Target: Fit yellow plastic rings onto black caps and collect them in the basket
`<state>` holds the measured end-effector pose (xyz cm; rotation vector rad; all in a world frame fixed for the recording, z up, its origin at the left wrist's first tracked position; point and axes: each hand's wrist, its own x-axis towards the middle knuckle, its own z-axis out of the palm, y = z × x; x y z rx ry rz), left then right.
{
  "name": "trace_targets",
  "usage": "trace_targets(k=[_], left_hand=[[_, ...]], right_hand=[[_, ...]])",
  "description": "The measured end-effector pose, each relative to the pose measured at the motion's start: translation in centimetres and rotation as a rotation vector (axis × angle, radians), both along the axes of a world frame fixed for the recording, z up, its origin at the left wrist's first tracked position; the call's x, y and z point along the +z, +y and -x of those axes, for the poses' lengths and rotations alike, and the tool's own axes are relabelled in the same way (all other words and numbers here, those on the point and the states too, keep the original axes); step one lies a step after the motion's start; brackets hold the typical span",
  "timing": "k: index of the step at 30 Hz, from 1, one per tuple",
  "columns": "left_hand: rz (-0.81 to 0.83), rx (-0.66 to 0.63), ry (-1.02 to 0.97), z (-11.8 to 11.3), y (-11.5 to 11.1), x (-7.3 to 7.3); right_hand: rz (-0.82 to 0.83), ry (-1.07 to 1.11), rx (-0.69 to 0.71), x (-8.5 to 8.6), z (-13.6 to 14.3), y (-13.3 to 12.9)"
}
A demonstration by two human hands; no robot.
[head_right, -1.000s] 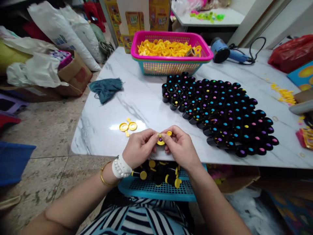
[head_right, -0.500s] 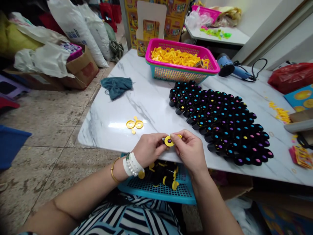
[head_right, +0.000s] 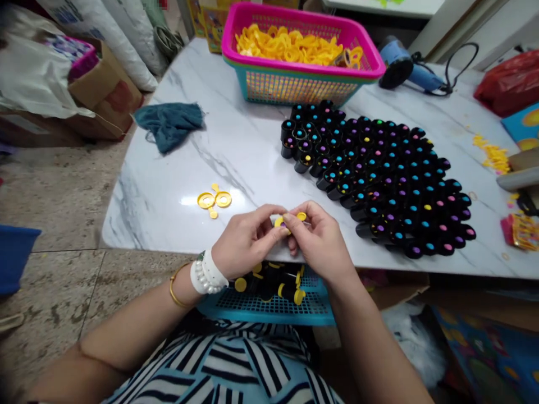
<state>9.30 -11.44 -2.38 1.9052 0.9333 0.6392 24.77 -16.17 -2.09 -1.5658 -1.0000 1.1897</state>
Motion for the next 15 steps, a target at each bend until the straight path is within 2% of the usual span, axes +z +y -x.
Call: trace_targets(k=[7, 11, 15], left_hand=[[0.068, -0.012, 0.056, -0.1, 1.1, 0.2], [-0.005, 0.040, 0.142, -0.1, 1.4, 0.0], [0.036, 0.028, -0.008, 0.5, 0.5, -0.4]], right_hand=[[0.013, 0.117, -0.008, -0.4, 0.0, 0.0], [-0.018, 0.114, -0.042, -0.8, 0.1, -0.1], [-0.041, 0.064, -0.074, -1.0, 0.4, -0.4]])
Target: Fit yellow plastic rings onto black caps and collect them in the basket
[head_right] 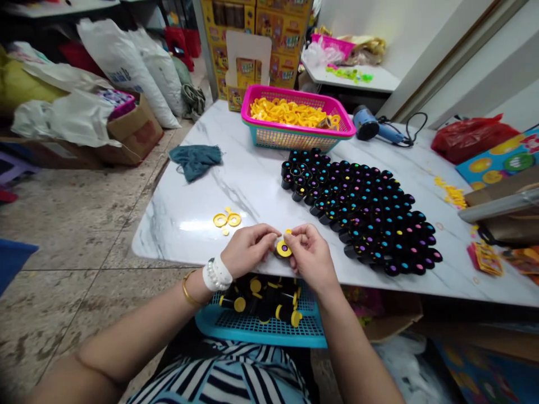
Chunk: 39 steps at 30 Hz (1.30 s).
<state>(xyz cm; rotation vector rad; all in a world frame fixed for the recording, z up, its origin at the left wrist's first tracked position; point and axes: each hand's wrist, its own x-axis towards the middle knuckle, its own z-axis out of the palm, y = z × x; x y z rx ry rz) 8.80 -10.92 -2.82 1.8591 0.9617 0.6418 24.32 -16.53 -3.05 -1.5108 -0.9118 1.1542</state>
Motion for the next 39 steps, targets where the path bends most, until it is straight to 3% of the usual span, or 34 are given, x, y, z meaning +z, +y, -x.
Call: trace_targets(k=[2, 7, 10, 12, 14, 16, 20, 25, 30, 35, 39], left_hand=[[-0.087, 0.000, -0.050, 0.2, -0.8, -0.4], [-0.353, -0.038, 0.071, 0.0, -2.2, -1.3], [-0.370, -0.077, 0.108, 0.0, -2.1, -1.4], [-0.370, -0.089, 0.147, -0.1, -1.8, -1.4], [-0.369, -0.084, 0.224, -0.4, -1.6, -1.2], [-0.368, -0.068, 0.314, -0.8, -1.7, -1.1], [-0.371, -0.044, 0.417, -1.2, -2.4, -0.5], [-0.471, -0.164, 0.362, 2.0, -2.6, 0.7], [-0.621, 0.234, 0.472, 6.8, -0.6, 0.7], [-0.677, 0.241, 0.489, 6.9, -0.1, -0.4], [-0.691, 0.168, 0.591, 6.0, 0.0, 0.3]], right_hand=[[0.005, 0.018, 0.008, 0.0, 0.1, 0.0], [0.067, 0.211, 0.024, 0.9, -1.0, 0.9], [0.197, 0.221, 0.248, 1.9, -2.1, 1.8], [0.249, 0.093, 0.439, 2.6, -2.5, 2.0], [0.211, -0.117, 0.505, 3.1, -2.5, 2.0], [0.145, -0.279, 0.478, 3.3, -2.2, 1.6], [0.083, -0.334, 0.402, 2.6, -1.4, 0.1], [0.008, -0.309, 0.267, 1.3, -1.6, -2.8], [-0.019, -0.334, 0.269, 1.3, -1.5, -5.5], [-0.164, -0.471, 0.167, 1.6, -0.5, -4.2], [-0.342, -0.635, 0.139, 2.6, 0.0, -1.1]])
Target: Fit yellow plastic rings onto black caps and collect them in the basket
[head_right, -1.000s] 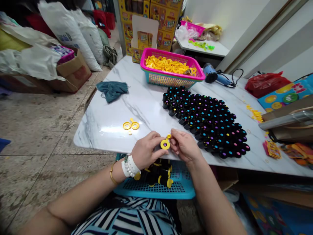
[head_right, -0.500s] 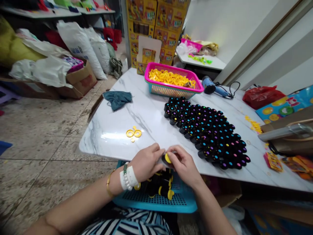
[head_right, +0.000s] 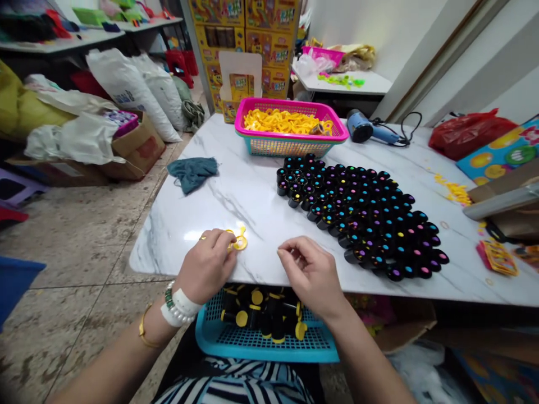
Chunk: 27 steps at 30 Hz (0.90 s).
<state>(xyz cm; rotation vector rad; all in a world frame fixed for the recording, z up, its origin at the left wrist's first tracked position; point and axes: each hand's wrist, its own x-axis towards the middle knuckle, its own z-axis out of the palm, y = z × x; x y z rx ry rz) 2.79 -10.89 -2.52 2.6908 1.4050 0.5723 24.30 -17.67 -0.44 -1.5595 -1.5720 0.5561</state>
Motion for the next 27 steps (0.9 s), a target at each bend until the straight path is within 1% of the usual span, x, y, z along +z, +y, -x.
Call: trace_targets(k=[3, 5, 7, 9, 11, 13, 15, 16, 18, 19, 21, 23, 25, 27], left_hand=[[-0.067, 0.031, 0.057, -0.2, 1.3, 1.1], [-0.110, 0.020, 0.066, -0.8, 2.2, 1.3], [-0.116, -0.073, 0.089, -1.7, 2.7, 1.1], [-0.108, -0.179, 0.092, -3.0, 2.7, 0.5], [-0.065, -0.268, 0.059, -4.2, 2.1, 0.1], [0.011, -0.339, -0.005, -5.4, 1.2, -0.1], [0.086, -0.389, -0.067, -6.3, 0.1, 0.0], [0.116, -0.401, -0.090, -6.7, -0.4, 0.0], [0.193, -0.430, -0.109, -7.6, -1.1, 0.1], [0.230, -0.420, -0.100, -8.0, -1.2, 0.0], [0.287, -0.393, -0.066, -8.7, -1.0, 0.0], [0.315, -0.388, -0.061, -9.2, -0.4, 0.1], [0.346, -0.458, -0.098, -9.4, 0.3, 0.4], [0.393, -0.529, -0.169, -9.4, 1.2, 0.9]], right_hand=[[-0.137, -0.149, 0.012, 0.7, 0.0, 1.6], [-0.149, -0.142, -0.005, 0.5, -0.1, 2.0], [-0.101, -0.058, -0.027, -0.2, -0.4, 1.7], [-0.029, 0.040, -0.043, -1.2, -0.6, 0.9], [0.050, 0.134, -0.080, -2.0, -0.7, -0.1], [0.131, 0.239, -0.144, -2.3, -0.7, -1.0], [0.211, 0.340, -0.190, -2.1, -0.7, -1.7], [0.251, 0.383, -0.193, -1.8, -0.7, -1.9], [0.308, 0.450, -0.162, -1.3, -0.7, -2.1], [0.321, 0.477, -0.136, -1.1, -0.6, -2.1], [0.265, 0.445, -0.122, -1.1, -0.7, -1.9], [0.190, 0.327, -0.156, -1.7, -0.9, -1.5], [0.169, 0.279, -0.192, -2.4, -1.3, -1.0], [0.203, 0.362, -0.196, -3.2, -1.8, -0.7]])
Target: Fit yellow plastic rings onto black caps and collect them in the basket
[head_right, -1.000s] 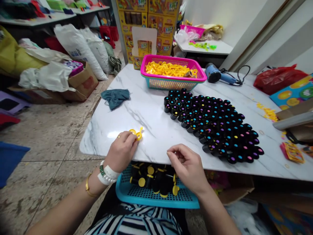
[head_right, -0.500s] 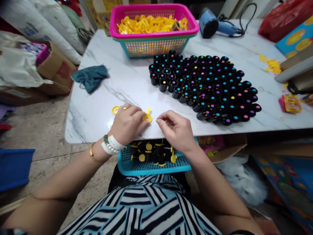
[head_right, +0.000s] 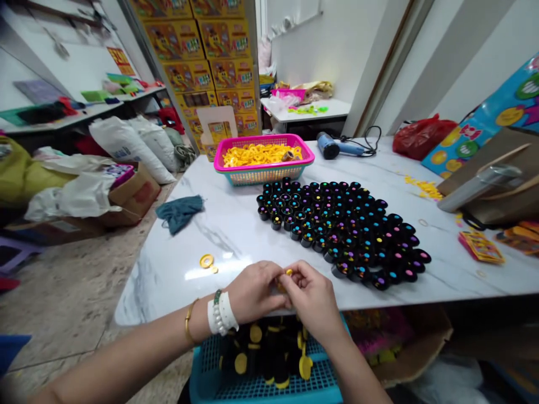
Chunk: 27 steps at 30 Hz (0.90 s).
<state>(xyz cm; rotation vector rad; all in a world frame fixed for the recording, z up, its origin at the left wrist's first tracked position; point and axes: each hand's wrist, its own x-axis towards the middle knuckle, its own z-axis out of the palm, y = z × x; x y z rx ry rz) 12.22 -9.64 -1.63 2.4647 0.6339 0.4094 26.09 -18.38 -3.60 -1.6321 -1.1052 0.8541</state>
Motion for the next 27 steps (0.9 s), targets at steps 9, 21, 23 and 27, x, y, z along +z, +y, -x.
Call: trace_targets(k=[9, 21, 23, 27], left_hand=[[-0.106, 0.531, -0.072, -3.6, 8.4, -0.4], [-0.105, 0.345, 0.109, -0.4, 4.7, -0.3], [-0.040, 0.320, 0.104, 1.3, 3.0, -0.1], [0.058, 0.334, 0.032, 3.0, 1.0, -0.2]], right_hand=[[-0.079, -0.164, 0.046, 0.4, 0.3, -0.6], [-0.002, -0.186, 0.030, 0.5, -1.4, -0.9], [-0.030, -0.286, 0.046, 0.6, -1.5, -0.5], [-0.036, -0.173, 0.038, 1.5, -0.7, 0.7]])
